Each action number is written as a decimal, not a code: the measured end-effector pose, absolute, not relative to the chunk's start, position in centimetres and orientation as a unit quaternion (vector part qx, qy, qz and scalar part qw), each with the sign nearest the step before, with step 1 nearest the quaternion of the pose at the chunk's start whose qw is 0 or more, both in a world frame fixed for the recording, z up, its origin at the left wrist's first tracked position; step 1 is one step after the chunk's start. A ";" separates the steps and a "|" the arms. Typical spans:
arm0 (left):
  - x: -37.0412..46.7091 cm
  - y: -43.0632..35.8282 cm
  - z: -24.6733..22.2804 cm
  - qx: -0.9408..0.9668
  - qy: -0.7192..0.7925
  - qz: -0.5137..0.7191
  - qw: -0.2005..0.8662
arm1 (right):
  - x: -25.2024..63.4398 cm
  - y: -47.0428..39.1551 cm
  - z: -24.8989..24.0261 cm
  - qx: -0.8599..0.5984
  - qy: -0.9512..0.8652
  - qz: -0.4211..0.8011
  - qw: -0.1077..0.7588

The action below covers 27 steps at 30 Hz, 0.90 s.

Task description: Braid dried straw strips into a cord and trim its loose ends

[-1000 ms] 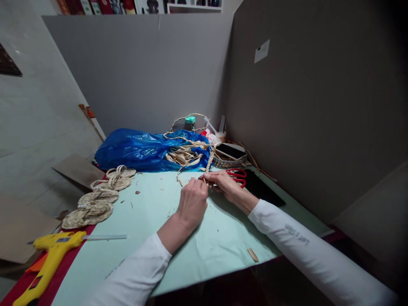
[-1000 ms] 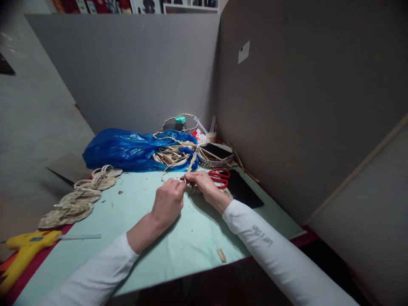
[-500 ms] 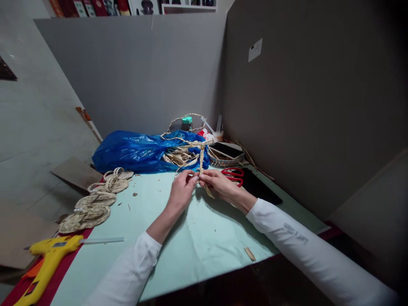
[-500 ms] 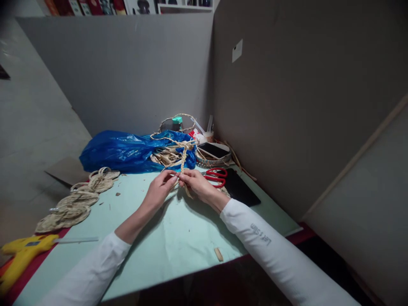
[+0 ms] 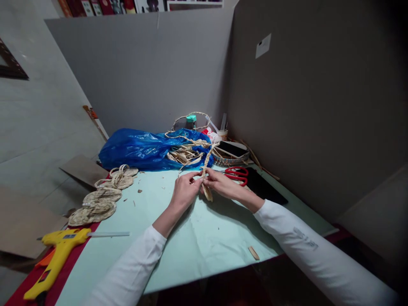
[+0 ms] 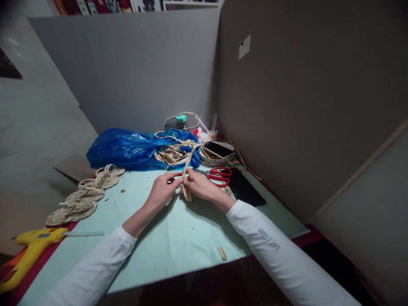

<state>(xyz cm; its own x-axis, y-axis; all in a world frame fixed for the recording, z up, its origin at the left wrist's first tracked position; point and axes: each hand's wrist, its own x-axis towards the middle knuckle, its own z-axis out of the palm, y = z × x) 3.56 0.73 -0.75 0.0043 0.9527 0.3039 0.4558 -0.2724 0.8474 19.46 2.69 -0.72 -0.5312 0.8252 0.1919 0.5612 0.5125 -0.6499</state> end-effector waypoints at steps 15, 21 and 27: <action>4.4 0.7 -1.4 0.518 0.585 0.541 0.311 | 17.7 -0.3 -0.8 -0.433 -0.884 -0.076 0.156; 4.0 0.2 -0.7 0.460 0.527 0.546 0.462 | 17.3 -0.9 -1.4 -0.342 -0.923 -0.057 0.169; 4.4 -0.1 -0.3 0.450 0.478 0.547 0.519 | 18.6 0.6 0.2 -0.402 -0.791 0.230 0.400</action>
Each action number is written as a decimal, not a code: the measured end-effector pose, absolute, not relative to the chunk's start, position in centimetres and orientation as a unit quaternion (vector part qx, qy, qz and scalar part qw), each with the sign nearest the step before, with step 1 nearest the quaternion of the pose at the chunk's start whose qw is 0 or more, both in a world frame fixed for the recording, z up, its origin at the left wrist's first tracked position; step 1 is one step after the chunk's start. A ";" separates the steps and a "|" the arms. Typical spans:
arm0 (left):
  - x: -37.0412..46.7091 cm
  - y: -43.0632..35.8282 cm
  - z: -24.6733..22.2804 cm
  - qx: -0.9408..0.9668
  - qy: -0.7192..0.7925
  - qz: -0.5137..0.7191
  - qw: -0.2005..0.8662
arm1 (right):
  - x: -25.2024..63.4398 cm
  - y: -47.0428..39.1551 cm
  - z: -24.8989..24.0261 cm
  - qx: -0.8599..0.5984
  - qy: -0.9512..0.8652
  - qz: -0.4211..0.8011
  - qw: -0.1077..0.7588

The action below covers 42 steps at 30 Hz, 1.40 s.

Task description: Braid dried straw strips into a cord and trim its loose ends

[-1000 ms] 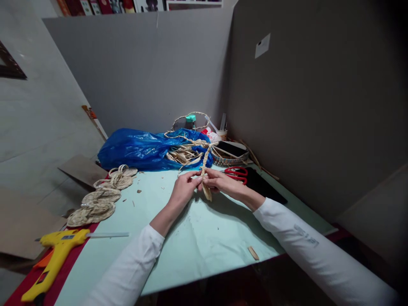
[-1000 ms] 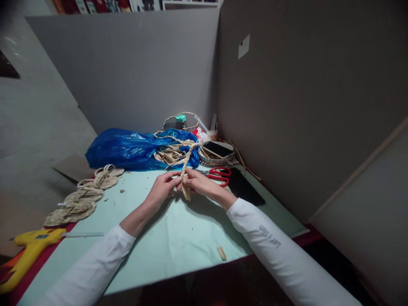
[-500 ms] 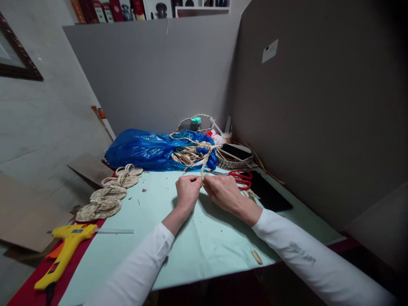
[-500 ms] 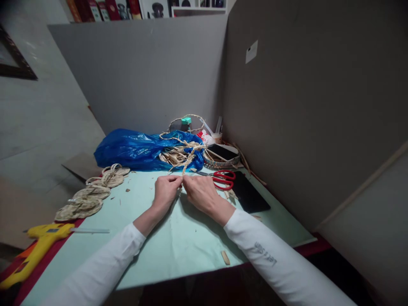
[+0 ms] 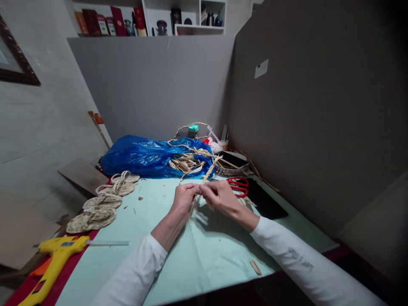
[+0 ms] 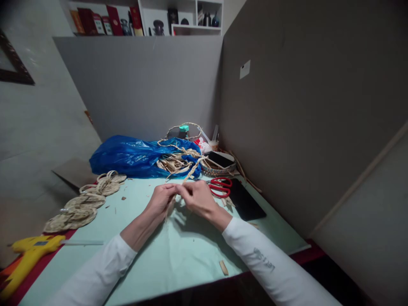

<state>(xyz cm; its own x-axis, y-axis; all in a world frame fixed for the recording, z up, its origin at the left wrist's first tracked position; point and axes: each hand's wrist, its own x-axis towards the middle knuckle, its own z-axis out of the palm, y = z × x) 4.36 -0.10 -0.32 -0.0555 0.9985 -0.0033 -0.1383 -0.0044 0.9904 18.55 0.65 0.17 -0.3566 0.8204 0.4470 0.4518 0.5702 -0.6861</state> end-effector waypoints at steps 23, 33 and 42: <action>3.8 0.8 -0.7 0.581 0.536 0.531 0.304 | 12.9 13.0 1.7 -0.406 -0.565 0.559 0.451; 3.2 2.1 -2.5 0.503 0.511 0.556 0.420 | 16.6 5.5 -0.6 -0.352 -0.625 0.593 0.365; 4.3 0.8 -1.6 0.553 0.480 0.526 0.433 | 18.7 3.6 -1.1 -0.379 -0.763 0.389 0.350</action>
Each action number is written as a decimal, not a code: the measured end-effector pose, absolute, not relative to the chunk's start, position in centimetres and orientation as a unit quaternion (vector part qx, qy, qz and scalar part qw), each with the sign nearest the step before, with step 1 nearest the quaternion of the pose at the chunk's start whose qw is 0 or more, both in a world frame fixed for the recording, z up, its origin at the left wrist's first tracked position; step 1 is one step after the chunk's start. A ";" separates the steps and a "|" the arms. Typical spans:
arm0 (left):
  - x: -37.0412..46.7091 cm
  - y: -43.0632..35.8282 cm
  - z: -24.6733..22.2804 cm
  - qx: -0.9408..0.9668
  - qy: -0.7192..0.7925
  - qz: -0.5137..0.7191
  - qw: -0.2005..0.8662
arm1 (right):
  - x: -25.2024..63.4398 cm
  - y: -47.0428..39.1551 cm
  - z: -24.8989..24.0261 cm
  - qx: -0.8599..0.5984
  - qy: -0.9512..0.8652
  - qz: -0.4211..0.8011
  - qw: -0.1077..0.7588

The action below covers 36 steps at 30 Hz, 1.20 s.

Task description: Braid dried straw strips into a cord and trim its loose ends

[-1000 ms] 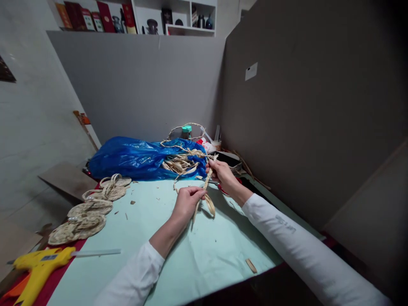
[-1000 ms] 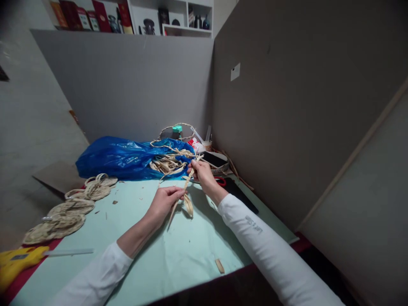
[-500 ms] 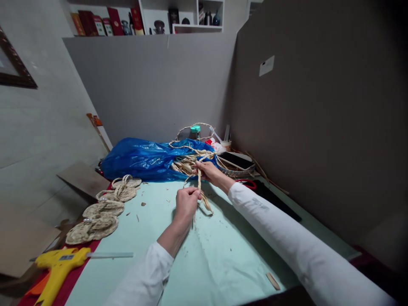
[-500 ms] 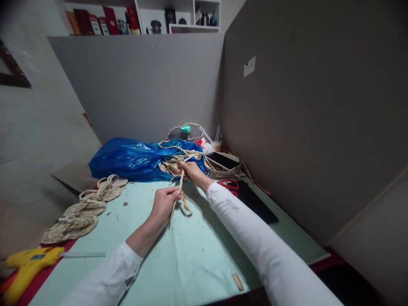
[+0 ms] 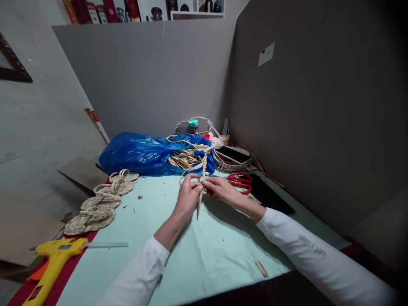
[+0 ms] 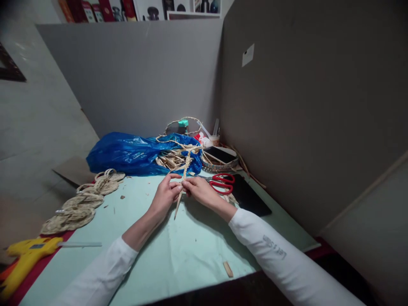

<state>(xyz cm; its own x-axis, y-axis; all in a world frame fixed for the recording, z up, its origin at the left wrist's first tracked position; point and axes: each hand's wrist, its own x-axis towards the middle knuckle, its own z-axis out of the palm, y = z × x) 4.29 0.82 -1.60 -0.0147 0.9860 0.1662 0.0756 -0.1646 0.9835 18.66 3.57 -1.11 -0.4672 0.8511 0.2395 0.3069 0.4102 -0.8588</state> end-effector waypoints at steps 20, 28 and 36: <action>8.0 -3.0 -1.4 0.819 0.538 0.145 -0.139 | 17.9 3.7 -1.4 -0.400 -0.576 0.523 0.484; 5.0 -1.0 -0.3 0.686 0.551 0.466 0.094 | 18.5 4.0 -1.0 -0.374 -0.596 0.511 0.494; 4.0 1.5 -1.1 0.639 0.504 0.456 0.360 | 18.0 2.7 -0.3 -0.358 -0.708 0.487 0.365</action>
<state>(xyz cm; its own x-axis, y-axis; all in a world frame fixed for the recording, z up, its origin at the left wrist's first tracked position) 3.98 1.46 -1.10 0.0753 0.9729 0.2188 0.3157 -0.2314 0.9202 18.01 2.66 -0.33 -0.4779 0.8621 0.1687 0.1513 0.2700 -0.9509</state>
